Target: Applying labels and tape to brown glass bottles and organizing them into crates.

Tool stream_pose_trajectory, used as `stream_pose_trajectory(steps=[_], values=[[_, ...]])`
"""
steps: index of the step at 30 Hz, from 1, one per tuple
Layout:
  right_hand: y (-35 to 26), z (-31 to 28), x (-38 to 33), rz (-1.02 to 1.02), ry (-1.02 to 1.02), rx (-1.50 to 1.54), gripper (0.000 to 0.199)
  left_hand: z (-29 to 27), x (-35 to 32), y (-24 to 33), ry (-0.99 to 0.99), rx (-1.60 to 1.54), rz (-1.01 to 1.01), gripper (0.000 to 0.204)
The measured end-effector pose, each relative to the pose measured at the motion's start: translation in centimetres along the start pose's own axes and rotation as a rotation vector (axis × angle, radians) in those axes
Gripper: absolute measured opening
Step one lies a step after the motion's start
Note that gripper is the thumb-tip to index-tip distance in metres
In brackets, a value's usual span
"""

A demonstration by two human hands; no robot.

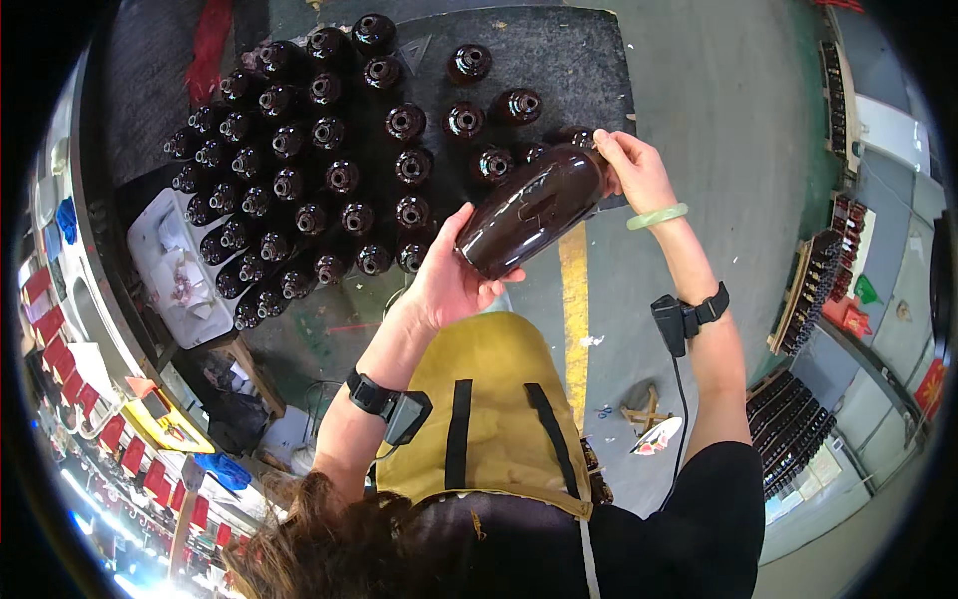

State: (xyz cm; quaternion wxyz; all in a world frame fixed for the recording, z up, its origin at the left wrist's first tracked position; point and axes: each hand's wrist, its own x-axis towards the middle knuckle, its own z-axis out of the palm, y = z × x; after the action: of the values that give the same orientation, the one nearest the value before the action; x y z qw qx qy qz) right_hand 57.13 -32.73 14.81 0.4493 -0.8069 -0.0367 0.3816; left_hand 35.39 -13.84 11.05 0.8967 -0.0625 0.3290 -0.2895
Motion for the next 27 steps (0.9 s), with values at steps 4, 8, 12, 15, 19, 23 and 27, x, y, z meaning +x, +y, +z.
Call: stream_pose_trajectory(steps=[4, 8, 12, 15, 19, 23, 27], values=[[0.2, 0.5, -1.1, -0.008, 0.005, 0.014, 0.036, 0.5, -1.0, -1.1, 0.075, -0.039, -0.080, 0.068], [1.6, 1.5, -1.7, 0.002, 0.029, 0.162, 0.036, 0.5, -1.7, -1.9, 0.080, -0.075, -0.081, 0.069], [1.7, 1.9, -2.0, 0.065, 0.017, 0.252, 0.037, -0.4, -1.6, -2.8, 0.018, -0.109, -0.071, 0.076], [2.2, 1.7, -1.6, 0.152, 0.018, 0.340, 0.037, -0.4, -1.1, -3.6, -0.011, -0.142, -0.107, 0.079], [3.6, 1.4, -0.6, 0.182, -0.088, 0.563, 0.038, 0.9, -0.2, -5.1, -0.058, -0.207, -0.148, 0.083], [4.4, 0.8, 0.6, 0.350, -0.076, 0.719, 0.034, 1.3, 2.2, -6.9, -0.153, -0.314, -0.070, 0.081], [2.9, -1.5, 0.6, 0.401, -0.059, 0.692, 0.035, 3.0, 5.2, -8.3, -0.149, -0.374, -0.052, 0.079]])
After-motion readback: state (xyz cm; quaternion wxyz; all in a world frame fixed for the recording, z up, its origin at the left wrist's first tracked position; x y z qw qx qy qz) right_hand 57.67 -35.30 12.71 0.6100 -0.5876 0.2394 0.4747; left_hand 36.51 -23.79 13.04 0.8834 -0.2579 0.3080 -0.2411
